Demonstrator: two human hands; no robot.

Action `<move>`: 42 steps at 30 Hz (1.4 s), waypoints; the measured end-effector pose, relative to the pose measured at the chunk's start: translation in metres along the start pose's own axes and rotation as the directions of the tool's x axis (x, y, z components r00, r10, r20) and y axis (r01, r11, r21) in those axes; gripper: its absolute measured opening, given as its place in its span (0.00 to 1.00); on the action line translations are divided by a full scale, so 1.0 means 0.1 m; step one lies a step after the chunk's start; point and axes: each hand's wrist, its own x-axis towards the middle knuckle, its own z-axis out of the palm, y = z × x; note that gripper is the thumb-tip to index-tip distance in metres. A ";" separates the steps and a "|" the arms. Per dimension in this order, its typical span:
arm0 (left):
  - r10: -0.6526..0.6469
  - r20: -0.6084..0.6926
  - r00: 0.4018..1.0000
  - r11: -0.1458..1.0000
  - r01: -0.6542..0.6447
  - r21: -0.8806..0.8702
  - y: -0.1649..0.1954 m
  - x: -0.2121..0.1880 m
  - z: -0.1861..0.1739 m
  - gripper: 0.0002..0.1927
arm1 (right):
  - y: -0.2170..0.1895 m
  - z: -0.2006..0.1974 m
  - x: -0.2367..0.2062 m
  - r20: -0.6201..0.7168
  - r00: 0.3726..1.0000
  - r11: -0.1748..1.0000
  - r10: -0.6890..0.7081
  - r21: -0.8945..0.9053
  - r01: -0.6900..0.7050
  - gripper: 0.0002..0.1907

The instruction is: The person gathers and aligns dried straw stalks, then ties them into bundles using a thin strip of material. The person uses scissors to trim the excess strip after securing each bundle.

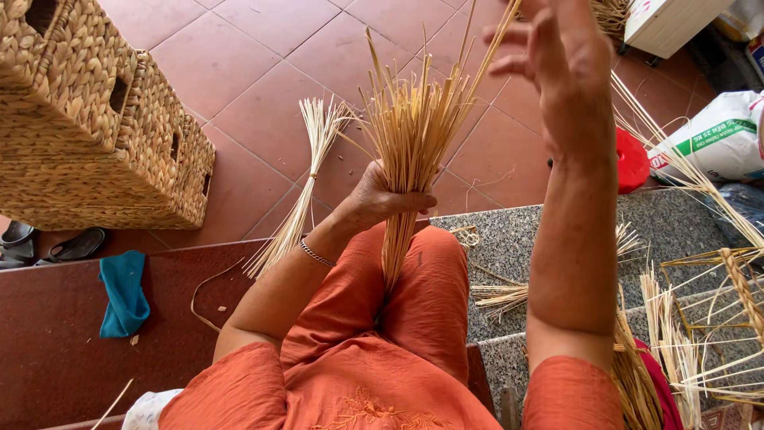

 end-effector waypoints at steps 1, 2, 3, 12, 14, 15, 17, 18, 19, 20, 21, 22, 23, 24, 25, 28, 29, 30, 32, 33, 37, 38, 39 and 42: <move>0.004 0.003 1.000 1.000 -0.004 0.005 0.00 0.00 0.00 0.10 | -0.04 0.00 0.11 0.054 0.998 0.999 -0.039 -0.019 0.040 0.27; 0.017 0.015 1.000 1.000 -0.018 0.019 -0.01 0.00 -0.01 0.09 | -0.08 0.02 0.20 0.097 0.992 0.997 -0.081 -0.004 0.082 0.25; 0.032 0.026 0.999 0.999 -0.032 0.032 -0.01 0.00 -0.02 0.08 | -0.11 0.03 0.28 0.140 0.982 0.992 -0.123 0.015 0.122 0.22; 0.079 0.083 0.993 0.996 -0.082 0.040 0.04 -0.01 -0.09 0.06 | -0.20 0.26 0.29 0.202 0.934 0.910 -0.295 -0.239 0.339 0.05; 0.057 0.059 0.997 0.998 -0.058 0.026 0.04 -0.02 -0.09 0.06 | -0.18 0.33 0.21 0.205 0.932 0.886 -0.299 -0.304 0.351 0.06; 0.053 0.049 0.997 0.998 -0.054 0.021 0.03 -0.02 -0.09 0.07 | -0.16 0.38 0.15 0.204 0.939 0.878 -0.277 -0.344 0.334 0.05; 0.033 0.029 0.999 0.999 -0.033 -0.019 0.01 -0.03 -0.08 0.07 | -0.12 0.43 0.03 0.200 0.956 0.887 -0.214 -0.370 0.276 0.08; 0.016 0.019 1.000 0.998 -0.015 -0.054 -0.01 -0.03 -0.08 0.08 | -0.10 0.44 -0.03 0.199 0.965 0.905 -0.170 -0.355 0.233 0.10; -0.001 0.007 1.000 0.996 0.001 -0.090 -0.03 -0.03 -0.08 0.08 | -0.08 0.43 -0.09 0.200 0.972 0.922 -0.127 -0.338 0.190 0.13; 0.010 0.014 1.000 0.996 -0.009 -0.091 -0.04 -0.03 -0.07 0.07 | -0.07 0.41 -0.13 0.205 0.974 0.941 -0.100 -0.299 0.160 0.16; 0.019 0.021 1.000 0.996 -0.017 -0.092 -0.05 -0.03 -0.07 0.07 | -0.06 0.37 -0.18 0.210 0.975 0.958 -0.073 -0.259 0.127 0.20; 0.027 0.028 0.999 0.995 -0.024 -0.093 -0.06 -0.03 -0.07 0.07 | -0.05 0.34 -0.23 0.216 0.975 0.972 -0.045 -0.217 0.093 0.23; 0.026 0.011 1.000 0.997 -0.025 -0.067 -0.07 -0.03 -0.07 0.06 | -0.02 0.31 -0.28 0.117 0.991 0.985 -0.061 -0.151 0.078 0.26; 0.025 -0.005 1.000 0.999 -0.026 -0.043 -0.07 -0.02 -0.06 0.06 | 0.02 0.29 -0.33 0.015 0.998 0.994 -0.066 -0.083 0.067 0.29; 0.026 -0.023 0.999 0.999 -0.027 -0.019 -0.08 -0.03 -0.04 0.05 | 0.06 0.26 -0.40 -0.084 0.995 0.998 -0.061 -0.014 0.060 0.33; -0.073 -0.095 0.993 0.997 0.072 -0.013 -0.08 -0.04 0.02 0.08 | 0.32 0.41 -0.72 -0.402 0.896 0.974 0.189 0.191 -0.119 0.38; -0.047 -0.130 0.990 0.998 0.051 0.025 -0.08 -0.06 0.06 0.10 | 0.49 0.55 -0.79 -0.424 0.864 0.946 0.272 0.283 -0.158 0.39; -0.021 -0.162 0.987 0.997 0.032 0.066 -0.08 -0.07 0.10 0.11 | 0.65 0.70 -0.86 -0.443 0.824 0.908 0.353 0.373 -0.189 0.40; 0.034 -0.212 0.977 0.999 -0.027 0.038 -0.07 -0.07 0.17 0.17 | 0.84 1.02 -0.98 -0.490 0.681 0.834 0.545 0.401 -0.379 0.43; 0.058 -0.231 0.971 0.997 -0.067 -0.033 -0.06 -0.06 0.18 0.22 | 0.87 1.13 -1.01 -0.375 0.720 0.779 0.584 0.508 -0.367 0.45; 0.038 -0.315 0.948 0.920 -0.156 -0.359 -0.08 0.20 0.13 0.34 | 0.78 1.82 -1.09 -0.357 0.852 0.910 0.383 0.301 -0.284 0.47; 0.027 -0.334 0.942 0.882 -0.179 -0.436 -0.10 0.28 0.09 0.37 | 0.77 1.90 -1.04 -0.377 0.884 0.960 0.275 0.151 -0.235 0.47; 0.011 -0.353 0.936 0.836 -0.202 -0.510 -0.13 0.33 0.05 0.40 | 0.78 1.90 -0.98 -0.384 0.894 0.973 0.231 0.075 -0.219 0.47; 0.429 -0.220 0.876 0.893 -0.376 0.246 -0.33 0.23 0.03 0.35 | 0.94 1.71 -0.75 -0.406 0.861 0.951 0.308 0.153 -0.268 0.47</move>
